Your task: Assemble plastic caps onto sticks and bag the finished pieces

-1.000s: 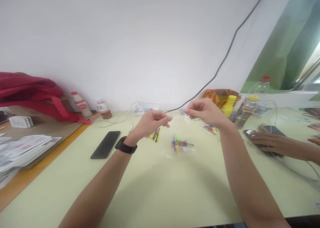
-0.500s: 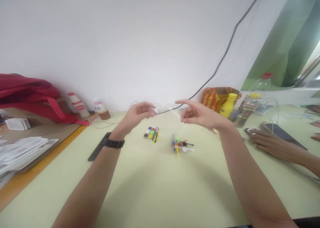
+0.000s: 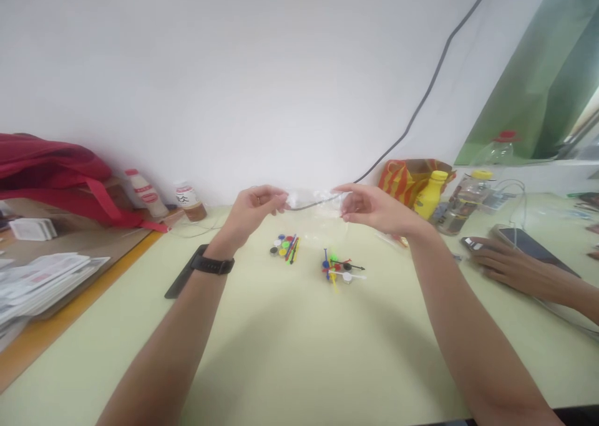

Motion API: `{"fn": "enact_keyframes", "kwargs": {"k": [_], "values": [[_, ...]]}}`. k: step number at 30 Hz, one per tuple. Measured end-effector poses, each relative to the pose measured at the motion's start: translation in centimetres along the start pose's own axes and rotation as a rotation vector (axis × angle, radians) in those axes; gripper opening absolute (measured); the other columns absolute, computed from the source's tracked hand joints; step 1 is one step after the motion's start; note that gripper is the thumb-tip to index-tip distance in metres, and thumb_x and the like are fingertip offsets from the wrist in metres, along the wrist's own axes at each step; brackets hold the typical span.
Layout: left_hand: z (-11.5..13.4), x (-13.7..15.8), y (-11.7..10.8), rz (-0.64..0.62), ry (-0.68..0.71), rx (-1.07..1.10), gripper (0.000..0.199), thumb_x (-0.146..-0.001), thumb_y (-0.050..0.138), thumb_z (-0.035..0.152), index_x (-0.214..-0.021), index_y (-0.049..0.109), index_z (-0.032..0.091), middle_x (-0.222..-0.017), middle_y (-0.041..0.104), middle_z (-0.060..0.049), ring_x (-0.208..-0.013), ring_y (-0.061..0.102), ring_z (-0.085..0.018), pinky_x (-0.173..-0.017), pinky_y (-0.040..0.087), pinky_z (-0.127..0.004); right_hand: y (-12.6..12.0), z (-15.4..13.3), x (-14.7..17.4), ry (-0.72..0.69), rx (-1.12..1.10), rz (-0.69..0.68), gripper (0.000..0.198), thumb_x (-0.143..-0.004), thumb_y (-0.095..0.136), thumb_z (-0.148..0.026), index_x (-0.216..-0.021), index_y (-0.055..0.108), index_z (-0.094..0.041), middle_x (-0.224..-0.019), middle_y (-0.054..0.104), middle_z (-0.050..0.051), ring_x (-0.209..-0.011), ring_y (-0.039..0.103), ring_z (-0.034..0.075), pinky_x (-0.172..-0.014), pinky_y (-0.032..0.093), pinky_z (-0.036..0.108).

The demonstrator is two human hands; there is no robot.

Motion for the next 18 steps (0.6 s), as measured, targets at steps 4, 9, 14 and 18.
{"fn": "enact_keyframes", "kwargs": {"k": [4, 9, 14, 18], "values": [[-0.9, -0.1, -0.3, -0.017, -0.058, 0.064, 0.027, -0.086, 0.075, 0.043, -0.094, 0.072, 0.018, -0.084, 0.075, -0.007, -0.078, 0.067, -0.018, -0.073, 0.05, -0.03, -0.9, 0.6, -0.3, 0.002, -0.06, 0.155, 0.047, -0.085, 0.07, -0.032, -0.129, 0.055, -0.028, -0.094, 0.07, 0.003, -0.089, 0.069, 0.022, -0.082, 0.057, 0.041], [-0.7, 0.2, 1.1, -0.138, -0.122, 0.199, 0.027, -0.092, 0.069, 0.045, -0.1, 0.066, 0.02, -0.108, 0.077, -0.012, -0.088, 0.072, -0.021, -0.081, 0.055, -0.035, -2.4, 0.8, -0.3, -0.056, 0.203, 0.494, 0.042, -0.078, 0.076, -0.036, -0.113, 0.053, -0.027, -0.101, 0.066, 0.003, -0.079, 0.062, 0.019, -0.069, 0.051, 0.034], [-0.2, 0.6, 1.8, -0.191, -0.113, 0.19, 0.028, -0.095, 0.064, 0.048, -0.103, 0.062, 0.021, -0.122, 0.073, -0.013, -0.099, 0.073, -0.023, -0.09, 0.056, -0.04, -2.4, 0.9, -0.5, -0.066, 0.628, 0.691, 0.015, -0.08, 0.072, -0.028, -0.088, 0.061, -0.023, -0.084, 0.062, 0.002, -0.075, 0.055, 0.019, -0.069, 0.04, 0.033], [-0.1, 0.7, 2.0, -0.22, -0.087, 0.127, 0.03, -0.096, 0.061, 0.05, -0.109, 0.061, 0.023, -0.122, 0.073, -0.012, -0.1, 0.073, -0.023, -0.092, 0.056, -0.042, -1.1, 1.3, -1.3, -0.079, 0.663, 0.569, 0.011, -0.088, 0.064, -0.027, -0.095, 0.072, -0.024, -0.077, 0.065, 0.002, -0.074, 0.058, 0.02, -0.069, 0.04, 0.033]]}}
Point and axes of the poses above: each hand's wrist, its own x-axis away from the middle knuckle, its own y-axis out of the palm, z = x × y, the point moved 7 cm from there along -x, towards the middle knuckle
